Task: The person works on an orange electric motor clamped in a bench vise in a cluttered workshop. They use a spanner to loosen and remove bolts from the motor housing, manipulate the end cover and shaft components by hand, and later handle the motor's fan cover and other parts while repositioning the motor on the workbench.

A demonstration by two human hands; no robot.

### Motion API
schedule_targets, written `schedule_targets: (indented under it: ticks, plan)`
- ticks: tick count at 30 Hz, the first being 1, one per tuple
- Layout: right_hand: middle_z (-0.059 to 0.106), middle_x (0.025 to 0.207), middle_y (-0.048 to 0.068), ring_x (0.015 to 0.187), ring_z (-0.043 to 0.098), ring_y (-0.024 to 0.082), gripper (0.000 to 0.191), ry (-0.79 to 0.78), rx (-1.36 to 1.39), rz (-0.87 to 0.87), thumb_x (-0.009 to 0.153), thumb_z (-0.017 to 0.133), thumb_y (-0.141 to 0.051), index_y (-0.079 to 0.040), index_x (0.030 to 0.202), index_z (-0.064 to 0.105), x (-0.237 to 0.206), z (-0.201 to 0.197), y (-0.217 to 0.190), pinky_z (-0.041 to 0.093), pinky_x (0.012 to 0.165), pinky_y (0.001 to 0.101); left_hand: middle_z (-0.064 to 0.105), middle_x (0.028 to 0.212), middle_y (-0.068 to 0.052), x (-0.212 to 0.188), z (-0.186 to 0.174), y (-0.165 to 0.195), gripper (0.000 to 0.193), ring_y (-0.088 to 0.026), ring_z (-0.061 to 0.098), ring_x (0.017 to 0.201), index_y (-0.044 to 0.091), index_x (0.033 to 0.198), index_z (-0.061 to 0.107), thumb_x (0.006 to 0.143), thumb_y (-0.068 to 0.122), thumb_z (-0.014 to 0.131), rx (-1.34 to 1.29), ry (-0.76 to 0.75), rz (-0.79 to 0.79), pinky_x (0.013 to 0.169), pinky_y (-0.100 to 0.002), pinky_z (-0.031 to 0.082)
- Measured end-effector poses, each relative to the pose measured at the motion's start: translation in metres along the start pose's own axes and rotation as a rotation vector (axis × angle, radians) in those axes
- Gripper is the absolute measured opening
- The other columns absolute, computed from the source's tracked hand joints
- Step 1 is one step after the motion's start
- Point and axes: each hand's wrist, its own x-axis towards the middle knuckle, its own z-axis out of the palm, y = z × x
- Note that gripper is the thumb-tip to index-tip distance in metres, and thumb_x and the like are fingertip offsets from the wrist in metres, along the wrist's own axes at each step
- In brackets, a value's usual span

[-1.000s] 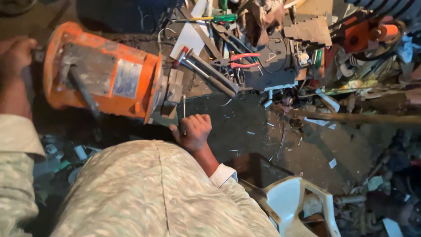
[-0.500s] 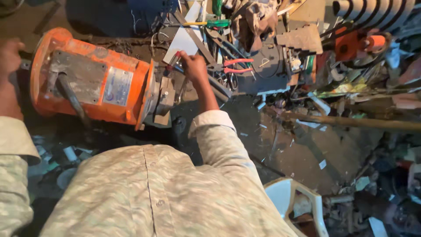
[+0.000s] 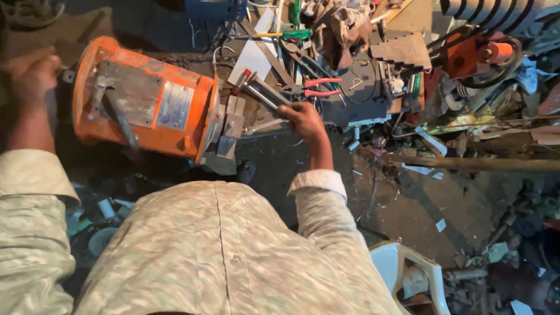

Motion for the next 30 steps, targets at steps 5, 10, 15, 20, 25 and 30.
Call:
schedule_targets:
  ticks: [5, 10, 15, 20, 25, 30]
  plan:
    - [0.054, 0.063, -0.004, 0.046, 0.043, 0.008, 0.023, 0.011, 0.297, 0.183, 0.096, 0.071, -0.029, -0.006, 0.094, 0.068, -0.023, 0.025, 0.060, 0.030, 0.041, 0.0269, 0.076, 0.109, -0.006, -0.002, 0.001, 0.011, 0.034, -0.011, 0.070, 0.092, -0.005, 0.122, 0.077, 0.090, -0.001, 0.068, 0.047, 0.040, -0.024, 0.080, -0.024, 0.055]
    - [0.059, 0.075, 0.001, 0.060, 0.056, 0.013, 0.020, -0.154, 0.403, 0.109, 0.096, 0.071, -0.022, -0.004, 0.102, 0.065, -0.043, 0.073, 0.090, 0.045, 0.054, 0.0298, 0.074, 0.105, -0.005, 0.004, 0.012, 0.008, 0.036, -0.012, 0.065, 0.089, -0.005, 0.123, 0.074, 0.089, -0.003, 0.064, -0.272, 0.081, -0.002, 0.080, -0.028, 0.051]
    - [0.061, 0.087, 0.005, 0.073, 0.060, 0.014, 0.031, -0.283, 0.748, 0.177, 0.092, 0.067, -0.012, -0.002, 0.121, 0.066, -0.078, 0.096, 0.109, 0.053, 0.068, 0.0321, 0.065, 0.101, -0.001, 0.007, 0.009, 0.004, 0.027, -0.010, 0.060, 0.088, 0.001, 0.127, 0.067, 0.100, 0.002, 0.065, -0.198, -0.114, -0.049, 0.077, -0.028, 0.048]
    - [0.068, 0.089, 0.008, 0.074, 0.064, 0.017, 0.018, -0.237, 0.649, 0.043, 0.091, 0.065, -0.005, -0.004, 0.108, 0.058, -0.094, 0.107, 0.113, 0.053, 0.068, 0.0317, 0.068, 0.102, -0.005, 0.016, 0.005, 0.017, 0.026, -0.013, 0.064, 0.089, 0.000, 0.123, 0.068, 0.098, 0.004, 0.066, 0.146, -0.177, 0.083, 0.080, -0.030, 0.050]
    - [0.058, 0.084, 0.000, 0.073, 0.052, 0.009, 0.027, 0.072, 0.450, -0.067, 0.103, 0.058, -0.028, -0.004, 0.113, 0.064, -0.080, 0.142, 0.112, 0.043, 0.066, 0.0271, 0.071, 0.103, -0.009, 0.023, 0.009, 0.028, 0.026, -0.016, 0.067, 0.089, -0.001, 0.120, 0.070, 0.096, 0.006, 0.068, 0.246, -0.213, 0.137, 0.083, -0.032, 0.052]
    - [0.056, 0.085, -0.002, 0.076, 0.049, 0.009, 0.044, 0.149, 0.563, -0.127, 0.113, 0.045, -0.044, -0.005, 0.109, 0.066, -0.069, 0.164, 0.112, 0.041, 0.068, 0.0271, 0.075, 0.104, -0.014, 0.026, 0.006, 0.029, 0.026, -0.019, 0.071, 0.090, -0.002, 0.117, 0.071, 0.093, 0.008, 0.069, 0.308, -0.240, 0.186, 0.086, -0.034, 0.054]
